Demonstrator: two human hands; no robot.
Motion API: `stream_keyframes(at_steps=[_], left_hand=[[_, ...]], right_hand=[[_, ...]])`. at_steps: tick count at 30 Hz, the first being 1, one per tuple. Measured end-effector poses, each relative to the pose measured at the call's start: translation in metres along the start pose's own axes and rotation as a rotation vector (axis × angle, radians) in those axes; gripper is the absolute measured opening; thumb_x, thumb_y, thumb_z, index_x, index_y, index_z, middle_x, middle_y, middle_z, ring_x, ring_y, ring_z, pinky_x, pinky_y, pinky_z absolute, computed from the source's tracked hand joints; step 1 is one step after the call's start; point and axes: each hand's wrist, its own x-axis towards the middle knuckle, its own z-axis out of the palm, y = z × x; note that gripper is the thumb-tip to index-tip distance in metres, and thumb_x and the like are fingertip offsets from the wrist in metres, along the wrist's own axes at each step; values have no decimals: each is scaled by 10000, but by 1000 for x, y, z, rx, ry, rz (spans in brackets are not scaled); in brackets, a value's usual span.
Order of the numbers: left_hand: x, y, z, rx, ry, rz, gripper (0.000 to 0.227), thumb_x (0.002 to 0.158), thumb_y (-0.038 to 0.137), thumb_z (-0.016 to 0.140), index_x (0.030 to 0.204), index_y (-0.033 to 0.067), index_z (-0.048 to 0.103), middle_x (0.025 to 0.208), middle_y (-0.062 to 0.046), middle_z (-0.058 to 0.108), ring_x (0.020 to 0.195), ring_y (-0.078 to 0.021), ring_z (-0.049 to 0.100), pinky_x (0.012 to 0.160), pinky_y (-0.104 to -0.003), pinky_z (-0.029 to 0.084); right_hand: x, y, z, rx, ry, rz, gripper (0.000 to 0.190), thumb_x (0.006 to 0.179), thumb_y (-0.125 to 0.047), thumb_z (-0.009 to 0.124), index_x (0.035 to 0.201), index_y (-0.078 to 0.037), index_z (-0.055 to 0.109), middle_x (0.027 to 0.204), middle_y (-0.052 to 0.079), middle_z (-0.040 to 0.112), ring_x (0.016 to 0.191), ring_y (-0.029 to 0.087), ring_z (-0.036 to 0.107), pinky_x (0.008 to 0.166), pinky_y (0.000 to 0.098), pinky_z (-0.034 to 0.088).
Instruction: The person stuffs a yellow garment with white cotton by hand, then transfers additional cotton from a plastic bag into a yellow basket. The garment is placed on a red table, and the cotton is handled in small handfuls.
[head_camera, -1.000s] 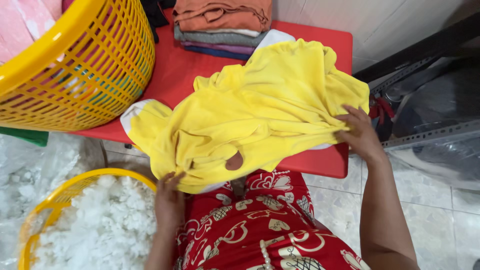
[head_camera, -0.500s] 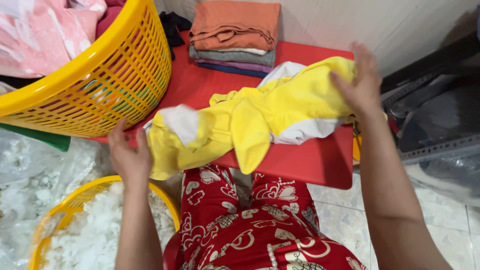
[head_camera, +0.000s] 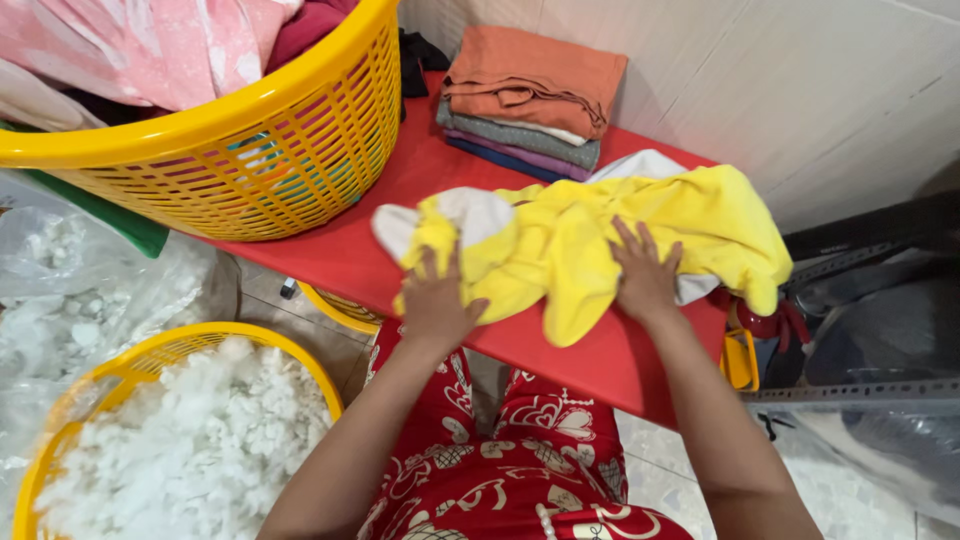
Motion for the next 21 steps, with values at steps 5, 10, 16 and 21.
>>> stream_keyframes(at_steps=[5,10,16,21], left_hand=[[51,57,28,-1,-69,70,1013,810,511,771,1581,81,274,1508,-246,368,1247,-465,516,984,-538,483],[71,113,71,-200,-276,113,829,843,515,755,1482,92,440,1520,-240,380,1202,-394,607,964,-475,541],[73,159,139,-721,16,357,838,827,340,813,1514,51,429,1480,-307,382,1306,-490,491,1057,-494,463],[114,174,125,-744,-43,459,703,862,338,773,1470,115,500,1529,-207,433,1342,-424,519,1078,-471,466]], right_hand=[[50,66,8,121,-21,67,546,944,-370,580,1455,-185,533,1687,-77,218,1538,242,204,1110,790,82],[112,95,-6,483,174,-128,428,964,-337,573,1333,-141,667,1459,70,618,1332,307,577,1159,477,469],[135,55,-79,1810,133,113,329,975,-252,528,1174,-52,698,1165,98,728,1062,196,721,952,333,584],[95,56,-140,1305,628,-65,232,986,-126,609,1195,-35,657,1247,86,641,1131,186,690,989,340,613]])
